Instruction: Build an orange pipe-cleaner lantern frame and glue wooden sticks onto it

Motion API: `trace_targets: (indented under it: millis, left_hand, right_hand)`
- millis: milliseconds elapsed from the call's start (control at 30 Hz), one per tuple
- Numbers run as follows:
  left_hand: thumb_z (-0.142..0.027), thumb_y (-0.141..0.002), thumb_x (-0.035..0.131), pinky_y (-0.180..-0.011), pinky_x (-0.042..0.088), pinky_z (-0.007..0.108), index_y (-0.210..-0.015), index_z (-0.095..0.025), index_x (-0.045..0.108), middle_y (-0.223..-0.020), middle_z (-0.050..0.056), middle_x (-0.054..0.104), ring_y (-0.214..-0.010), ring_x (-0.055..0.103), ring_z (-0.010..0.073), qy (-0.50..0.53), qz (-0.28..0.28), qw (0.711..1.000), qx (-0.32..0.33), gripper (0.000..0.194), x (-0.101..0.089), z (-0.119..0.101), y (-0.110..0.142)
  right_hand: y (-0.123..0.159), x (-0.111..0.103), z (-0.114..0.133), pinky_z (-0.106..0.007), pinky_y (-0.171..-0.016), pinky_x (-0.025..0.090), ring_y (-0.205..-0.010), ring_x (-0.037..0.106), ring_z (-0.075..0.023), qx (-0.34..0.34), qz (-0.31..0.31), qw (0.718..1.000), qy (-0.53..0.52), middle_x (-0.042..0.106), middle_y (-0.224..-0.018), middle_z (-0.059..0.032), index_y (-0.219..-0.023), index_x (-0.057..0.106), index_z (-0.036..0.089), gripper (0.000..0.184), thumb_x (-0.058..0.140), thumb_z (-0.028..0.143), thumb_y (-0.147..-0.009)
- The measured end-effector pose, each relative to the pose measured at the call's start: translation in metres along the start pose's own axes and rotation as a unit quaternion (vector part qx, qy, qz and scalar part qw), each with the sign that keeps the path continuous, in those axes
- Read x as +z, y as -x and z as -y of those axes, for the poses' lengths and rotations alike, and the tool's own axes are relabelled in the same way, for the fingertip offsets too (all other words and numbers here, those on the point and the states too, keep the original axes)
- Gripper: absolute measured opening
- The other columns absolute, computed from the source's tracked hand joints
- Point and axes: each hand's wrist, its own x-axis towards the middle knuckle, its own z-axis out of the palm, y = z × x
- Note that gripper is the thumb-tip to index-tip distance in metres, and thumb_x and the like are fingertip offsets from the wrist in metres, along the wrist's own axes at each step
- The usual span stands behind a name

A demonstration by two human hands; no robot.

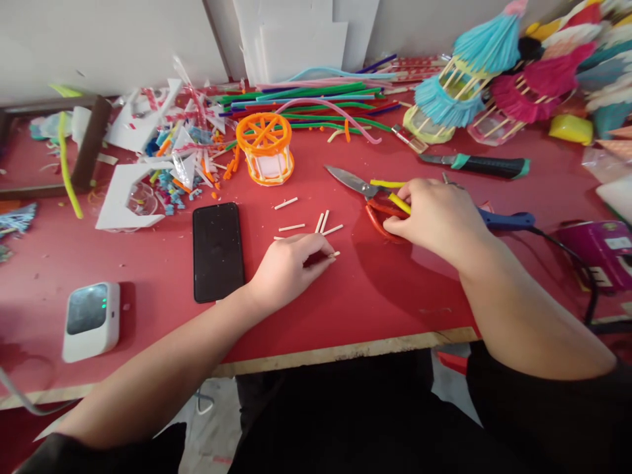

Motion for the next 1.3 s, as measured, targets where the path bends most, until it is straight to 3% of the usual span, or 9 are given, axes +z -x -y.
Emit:
trace_targets:
  millis: [167,300,467,633,833,933,1100,1200,1300]
  left_hand:
    - [-0.018,-0.091,0.066,-0.063,0.048,0.020,-0.086,-0.017,0.067,-0.076,0.000,0.071,-0.065,0.064,0.0100,-0.018,-0.002,1.000,0.004,0.006,0.001,0.001,-0.001]
    - [-0.018,-0.093,0.065,-0.070,0.052,0.023,-0.091,-0.016,0.072,-0.082,0.003,0.076,-0.073,0.069,0.0129,0.000,-0.015,1.000,0.023,0.008,0.002,0.002,-0.001]
    - [-0.019,-0.093,0.067,-0.082,0.055,0.032,-0.091,-0.017,0.076,-0.084,0.005,0.080,-0.079,0.071,0.0172,0.016,-0.029,0.999,0.033,0.010,0.005,0.005,-0.001]
    - [-0.016,-0.092,0.064,-0.077,0.057,0.030,-0.095,-0.018,0.078,-0.086,0.005,0.080,-0.084,0.072,0.0190,0.004,-0.017,1.000,-0.001,0.015,0.007,0.006,0.000]
    - [-0.020,-0.091,0.066,-0.081,0.055,0.029,-0.084,-0.018,0.077,-0.087,0.003,0.079,-0.081,0.073,0.0169,0.066,0.014,0.993,-0.094,0.014,-0.004,-0.003,-0.005]
    - [-0.027,-0.084,0.074,-0.076,0.057,0.027,-0.083,-0.016,0.077,-0.085,0.004,0.079,-0.078,0.072,0.0165,0.174,0.041,0.962,-0.206,0.012,-0.015,-0.008,-0.007]
    - [-0.024,-0.077,0.079,-0.062,0.059,0.021,-0.083,-0.014,0.076,-0.076,0.003,0.076,-0.071,0.073,0.0136,0.395,0.191,0.840,-0.321,0.012,-0.024,-0.011,-0.010]
    - [-0.021,-0.079,0.078,-0.062,0.059,0.017,-0.082,-0.014,0.075,-0.075,0.003,0.076,-0.071,0.073,0.0117,0.426,0.220,0.813,-0.330,0.008,-0.024,-0.012,-0.010]
    - [-0.021,-0.079,0.078,-0.060,0.058,0.016,-0.080,-0.014,0.074,-0.075,0.003,0.076,-0.071,0.074,0.0117,0.434,0.236,0.803,-0.333,0.008,-0.022,-0.011,-0.010]
  right_hand:
    - [0.002,-0.005,-0.004,-0.049,-0.080,0.052,-0.093,0.067,-0.0375,0.025,0.011,0.999,-0.038,0.072,-0.098,-0.0140,-0.097,0.058,0.022,0.031,0.072,0.032,-0.071]
    - [0.006,-0.013,-0.005,-0.044,-0.073,0.050,-0.087,0.065,-0.0329,-0.014,-0.019,0.993,-0.114,0.071,-0.092,-0.0114,-0.091,0.053,0.026,0.035,0.071,0.054,-0.078]
    - [0.014,-0.033,-0.007,-0.039,-0.065,0.044,-0.077,0.062,-0.0275,-0.047,0.033,0.985,-0.163,0.067,-0.085,-0.0091,-0.085,0.057,0.024,0.057,0.069,0.077,-0.069]
    - [0.025,-0.044,-0.007,-0.038,-0.063,0.041,-0.069,0.056,-0.0236,-0.123,0.081,0.980,-0.137,0.058,-0.074,-0.0059,-0.071,0.048,0.026,0.057,0.056,0.081,-0.079]
    - [0.038,-0.058,-0.005,-0.042,-0.068,0.044,-0.080,0.061,-0.0304,-0.161,0.066,0.984,-0.042,0.063,-0.087,-0.0144,-0.079,0.047,0.025,0.060,0.040,0.084,-0.083]
    - [0.043,-0.064,-0.011,-0.040,-0.067,0.046,-0.073,0.062,-0.0274,-0.167,0.163,0.970,-0.063,0.065,-0.081,-0.0111,-0.077,0.050,0.025,0.061,0.038,0.084,-0.084]
    - [0.053,-0.068,-0.018,-0.035,-0.062,0.045,-0.070,0.064,-0.0240,-0.144,0.345,0.923,-0.093,0.067,-0.079,-0.0069,-0.082,0.059,0.024,0.062,0.039,0.083,-0.084]
    - [0.058,-0.069,-0.017,-0.031,-0.055,0.040,-0.060,0.058,-0.0196,-0.127,0.404,0.901,-0.094,0.062,-0.069,-0.0037,-0.075,0.056,0.024,0.062,0.043,0.084,-0.082]
    - [0.061,-0.069,-0.015,-0.030,-0.052,0.037,-0.056,0.055,-0.0179,-0.125,0.411,0.898,-0.097,0.059,-0.064,-0.0023,-0.072,0.056,0.023,0.062,0.046,0.084,-0.081]
